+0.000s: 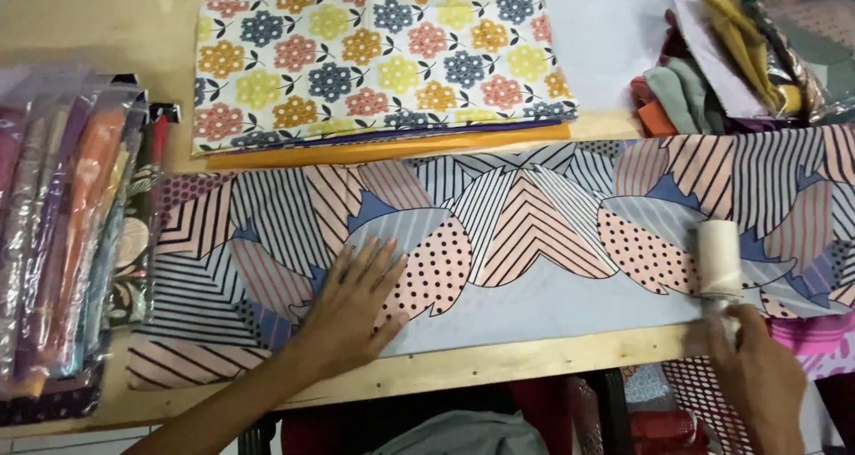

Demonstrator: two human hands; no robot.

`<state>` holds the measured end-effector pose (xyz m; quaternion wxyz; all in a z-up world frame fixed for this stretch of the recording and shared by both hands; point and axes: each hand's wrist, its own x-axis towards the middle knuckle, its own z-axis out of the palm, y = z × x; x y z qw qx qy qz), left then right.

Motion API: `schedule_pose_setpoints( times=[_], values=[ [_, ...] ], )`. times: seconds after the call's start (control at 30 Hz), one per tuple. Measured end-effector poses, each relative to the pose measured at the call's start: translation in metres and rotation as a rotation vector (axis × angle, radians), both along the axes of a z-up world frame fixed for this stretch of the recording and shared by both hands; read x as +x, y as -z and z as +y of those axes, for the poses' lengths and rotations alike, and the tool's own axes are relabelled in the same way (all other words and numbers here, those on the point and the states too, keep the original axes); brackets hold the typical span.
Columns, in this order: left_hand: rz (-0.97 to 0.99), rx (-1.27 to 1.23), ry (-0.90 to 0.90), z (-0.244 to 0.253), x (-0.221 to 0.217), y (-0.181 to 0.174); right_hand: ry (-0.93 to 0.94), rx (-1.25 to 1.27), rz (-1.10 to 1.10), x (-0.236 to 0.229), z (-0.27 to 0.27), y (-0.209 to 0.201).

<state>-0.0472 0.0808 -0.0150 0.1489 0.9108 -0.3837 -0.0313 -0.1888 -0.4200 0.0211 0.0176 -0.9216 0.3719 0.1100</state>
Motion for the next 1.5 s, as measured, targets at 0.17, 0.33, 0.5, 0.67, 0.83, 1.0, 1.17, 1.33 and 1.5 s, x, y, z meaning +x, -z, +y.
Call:
schedule_pose_setpoints(
  times=[0.17,0.33,0.5,0.67,0.83,1.0,1.17,1.33,1.5],
  values=[
    [0.140,-0.067,0.132,-0.068,0.014,-0.024,-0.065,0.147,0.210,0.013,0.094,0.003],
    [0.147,-0.107,0.366,-0.116,0.033,-0.026,-0.366,0.267,0.183,0.017,0.125,0.001],
    [0.084,-0.076,0.501,-0.125,0.043,-0.012,0.037,0.225,0.106,0.040,0.060,-0.037],
    [0.084,-0.088,0.504,-0.122,0.043,-0.017,-0.016,-0.026,-0.014,0.013,-0.044,0.006],
    [0.145,-0.044,0.528,-0.121,0.039,-0.018,-0.002,0.105,-0.111,0.034,0.020,-0.012],
    [0.196,-0.070,0.637,-0.109,0.033,-0.018,-0.312,0.219,0.081,0.068,0.105,-0.015],
    [0.208,-0.056,0.635,-0.105,0.035,-0.024,-0.379,0.248,-0.046,0.091,0.076,0.008],
    [0.161,-0.065,0.643,-0.105,0.037,-0.024,-0.110,0.158,-0.096,0.115,0.016,-0.014],
    [0.158,-0.066,0.638,-0.106,0.037,-0.021,-0.190,0.013,-0.162,0.118,0.025,-0.005]
  ],
)
